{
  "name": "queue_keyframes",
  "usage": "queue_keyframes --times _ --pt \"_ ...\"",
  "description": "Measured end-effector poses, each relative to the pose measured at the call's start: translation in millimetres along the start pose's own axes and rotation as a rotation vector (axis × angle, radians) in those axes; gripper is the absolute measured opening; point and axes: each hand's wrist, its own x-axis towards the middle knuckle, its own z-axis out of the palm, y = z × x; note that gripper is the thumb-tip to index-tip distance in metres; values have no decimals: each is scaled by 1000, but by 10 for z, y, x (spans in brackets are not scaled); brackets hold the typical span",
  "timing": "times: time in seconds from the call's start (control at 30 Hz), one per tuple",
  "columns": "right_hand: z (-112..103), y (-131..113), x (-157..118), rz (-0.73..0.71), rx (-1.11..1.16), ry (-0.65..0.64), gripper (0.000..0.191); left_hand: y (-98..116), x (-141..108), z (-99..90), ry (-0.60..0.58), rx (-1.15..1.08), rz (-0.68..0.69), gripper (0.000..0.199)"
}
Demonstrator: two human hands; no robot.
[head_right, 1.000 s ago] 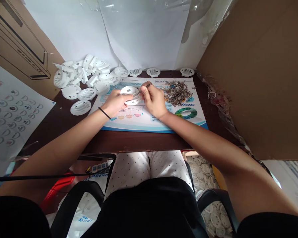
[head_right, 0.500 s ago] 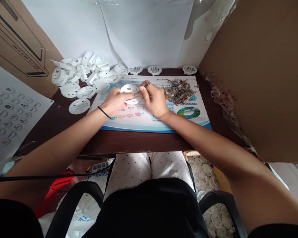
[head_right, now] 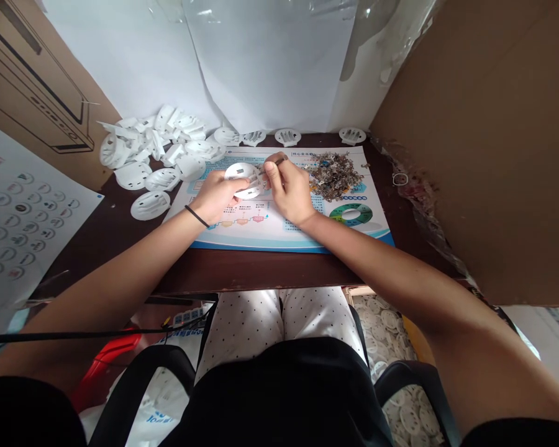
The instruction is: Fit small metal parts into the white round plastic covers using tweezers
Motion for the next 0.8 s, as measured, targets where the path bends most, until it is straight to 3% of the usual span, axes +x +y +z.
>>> queue_keyframes --times 0.4,0.8 --pt "15 22 7 -32 -29 -18 54 10 -26 13 40 36 9 12" --pt "8 8 -17 -63 -67 -26 55 18 -28 21 51 -5 11 19"
